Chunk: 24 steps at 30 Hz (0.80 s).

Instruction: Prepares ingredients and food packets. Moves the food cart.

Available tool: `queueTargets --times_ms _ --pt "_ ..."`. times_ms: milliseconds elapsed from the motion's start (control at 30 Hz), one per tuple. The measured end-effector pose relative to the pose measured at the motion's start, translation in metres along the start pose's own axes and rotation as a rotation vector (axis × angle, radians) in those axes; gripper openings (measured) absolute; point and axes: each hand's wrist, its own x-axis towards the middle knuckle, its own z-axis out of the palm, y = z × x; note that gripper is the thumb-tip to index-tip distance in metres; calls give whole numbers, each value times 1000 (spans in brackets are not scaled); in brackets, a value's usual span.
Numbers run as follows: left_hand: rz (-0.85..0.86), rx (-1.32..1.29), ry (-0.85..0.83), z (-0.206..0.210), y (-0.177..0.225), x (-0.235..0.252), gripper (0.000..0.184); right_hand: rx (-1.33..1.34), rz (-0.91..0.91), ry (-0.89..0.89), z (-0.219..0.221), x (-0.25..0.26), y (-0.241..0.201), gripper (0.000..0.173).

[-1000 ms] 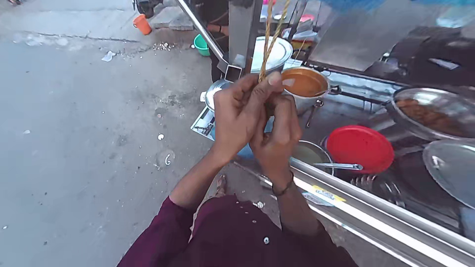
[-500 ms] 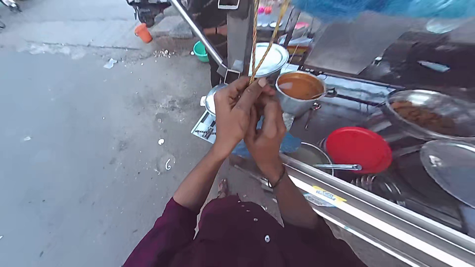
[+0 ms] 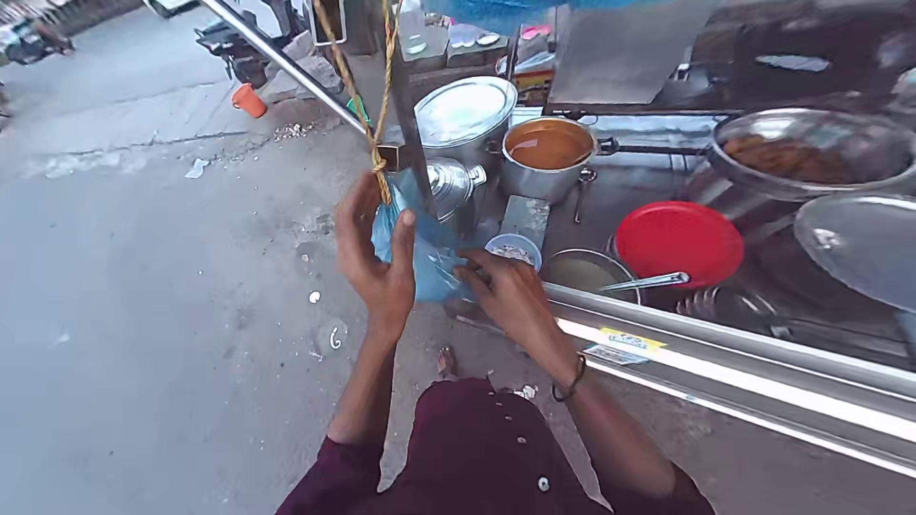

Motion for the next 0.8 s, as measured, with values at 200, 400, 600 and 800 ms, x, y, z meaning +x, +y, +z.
queueTargets --times_ms 200,400,600,800 --pt "-18 123 76 6 -19 -50 36 172 -50 37 17 21 -18 45" --pt "-8 201 131 1 -27 -63 30 336 -67 128 27 45 -26 17" --pt "121 208 74 4 3 -84 14 1221 36 412 2 27 6 11" --pt "-11 -183 -299 72 11 -99 12 1236 212 694 -43 -9 86 13"
